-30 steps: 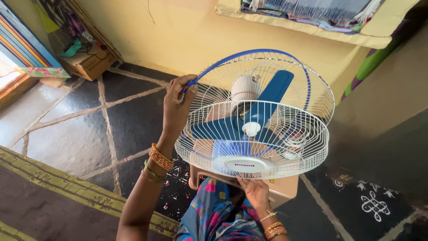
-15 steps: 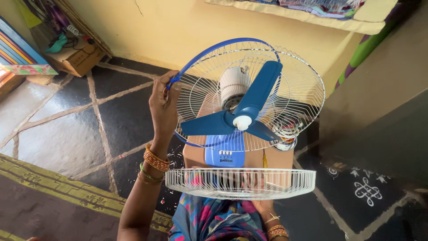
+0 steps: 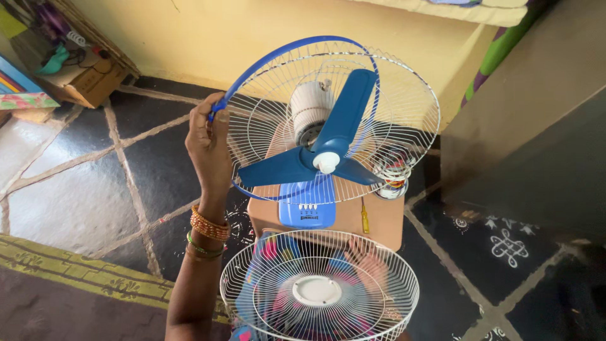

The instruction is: The person assembles a table fan by fitting the blade onto the motor shaft, placing the front grill over the assembly, and securing the blue plastic rim around the edges of the two grills.

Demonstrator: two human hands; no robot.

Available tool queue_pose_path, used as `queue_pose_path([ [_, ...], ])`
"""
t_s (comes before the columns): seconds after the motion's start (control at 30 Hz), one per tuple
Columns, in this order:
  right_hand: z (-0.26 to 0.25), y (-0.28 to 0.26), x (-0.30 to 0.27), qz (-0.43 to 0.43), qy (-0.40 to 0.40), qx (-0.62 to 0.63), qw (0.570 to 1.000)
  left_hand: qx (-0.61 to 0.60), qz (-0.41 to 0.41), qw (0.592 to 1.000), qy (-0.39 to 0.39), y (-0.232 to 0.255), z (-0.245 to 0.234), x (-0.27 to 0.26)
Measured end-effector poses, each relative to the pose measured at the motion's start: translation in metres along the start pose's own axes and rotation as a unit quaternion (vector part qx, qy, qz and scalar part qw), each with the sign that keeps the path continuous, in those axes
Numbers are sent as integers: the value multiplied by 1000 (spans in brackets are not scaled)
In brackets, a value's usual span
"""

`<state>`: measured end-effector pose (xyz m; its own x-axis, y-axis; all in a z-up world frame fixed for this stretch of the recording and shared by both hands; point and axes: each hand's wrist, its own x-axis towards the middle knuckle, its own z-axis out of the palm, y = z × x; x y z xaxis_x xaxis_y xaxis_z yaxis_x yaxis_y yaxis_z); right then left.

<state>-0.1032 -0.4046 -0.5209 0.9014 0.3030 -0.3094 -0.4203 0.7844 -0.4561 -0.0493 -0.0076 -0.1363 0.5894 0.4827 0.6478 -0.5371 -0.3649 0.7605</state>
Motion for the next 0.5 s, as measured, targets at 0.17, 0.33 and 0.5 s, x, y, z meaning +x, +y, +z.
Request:
queue_pose_path([
  [0.17, 15, -61, 3, 104, 47, -285, 952, 11, -15, 1000, -11, 2, -4, 7],
  [0.33, 51, -158, 11, -59, 41, -444, 893, 39, -63, 997, -34, -2, -12, 16],
  [0.5, 204, -251, 27, -393, 5, -474, 788, -39, -25, 997, -60, -13, -16, 28],
])
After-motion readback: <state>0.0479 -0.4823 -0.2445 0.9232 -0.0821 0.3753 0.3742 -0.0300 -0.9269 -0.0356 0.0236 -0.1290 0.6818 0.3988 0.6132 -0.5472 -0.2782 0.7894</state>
